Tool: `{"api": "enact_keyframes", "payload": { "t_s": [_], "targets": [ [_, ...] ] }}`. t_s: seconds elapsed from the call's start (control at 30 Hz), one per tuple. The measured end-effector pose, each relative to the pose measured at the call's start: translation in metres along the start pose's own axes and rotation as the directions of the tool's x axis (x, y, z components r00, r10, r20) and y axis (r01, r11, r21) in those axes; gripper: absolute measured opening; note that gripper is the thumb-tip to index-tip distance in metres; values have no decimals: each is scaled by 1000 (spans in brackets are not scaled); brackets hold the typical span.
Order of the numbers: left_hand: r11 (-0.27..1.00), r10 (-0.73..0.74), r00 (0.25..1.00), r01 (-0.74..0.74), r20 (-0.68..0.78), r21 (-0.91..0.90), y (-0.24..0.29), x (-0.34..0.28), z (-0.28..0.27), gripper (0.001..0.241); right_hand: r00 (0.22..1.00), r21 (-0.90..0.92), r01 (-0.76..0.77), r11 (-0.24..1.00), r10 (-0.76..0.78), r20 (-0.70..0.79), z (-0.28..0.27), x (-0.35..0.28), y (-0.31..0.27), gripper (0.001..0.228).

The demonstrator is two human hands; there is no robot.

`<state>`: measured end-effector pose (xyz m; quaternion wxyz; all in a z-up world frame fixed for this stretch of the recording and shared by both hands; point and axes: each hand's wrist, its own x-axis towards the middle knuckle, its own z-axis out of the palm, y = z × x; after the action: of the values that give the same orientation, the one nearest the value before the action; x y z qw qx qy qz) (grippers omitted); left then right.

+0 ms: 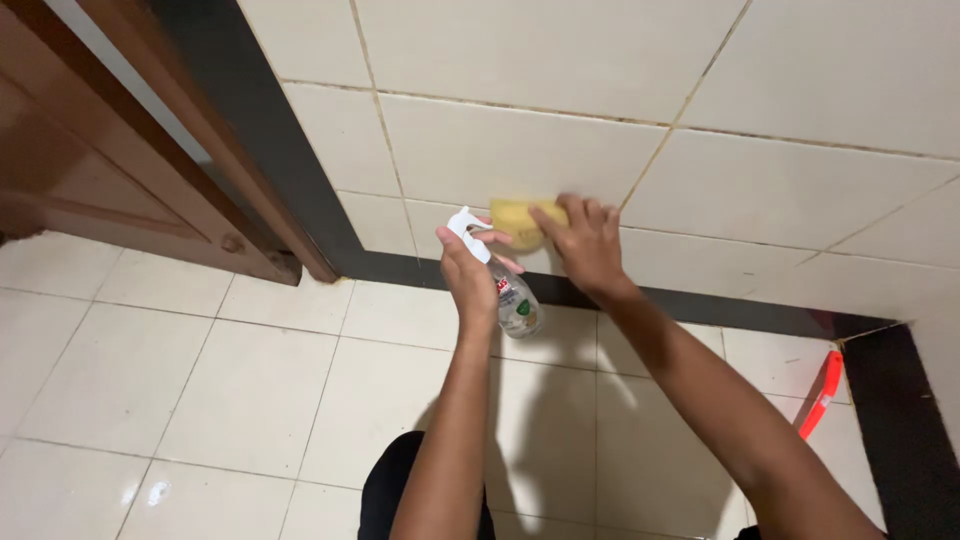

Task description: The person sprays a cleaning solution onto the lower section of a tiled wall and scrubs the grout lines with a yellow sponge. They move along the wall, repeatedly applying the spray and scrubbing the surface.

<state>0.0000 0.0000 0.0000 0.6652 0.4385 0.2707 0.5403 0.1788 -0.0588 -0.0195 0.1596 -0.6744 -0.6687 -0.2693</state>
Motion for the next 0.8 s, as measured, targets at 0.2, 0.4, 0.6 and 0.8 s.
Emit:
{"api": "enact_keyframes", "payload": {
  "t_s": [0.2,0.4,0.6,0.8],
  "targets": [
    [999,21,999,-22,25,31,3,3,-2,87,948,7,-7,1000,9,-317,-88,94,-4,52],
    [999,17,1000,-18,-22,-39,17,5,-6,86,900,117,-54,992,99,-425,-132,143,-9,67],
    [996,4,987,-18,-161,-84,11,12,-21,89,884,160,-101,982,163,-437,-120,144,-17,66],
    [992,-41,991,25,-126,-127,25,14,-25,88,913,89,-128,988,152,-378,-90,140,-33,65]
  ]
}}
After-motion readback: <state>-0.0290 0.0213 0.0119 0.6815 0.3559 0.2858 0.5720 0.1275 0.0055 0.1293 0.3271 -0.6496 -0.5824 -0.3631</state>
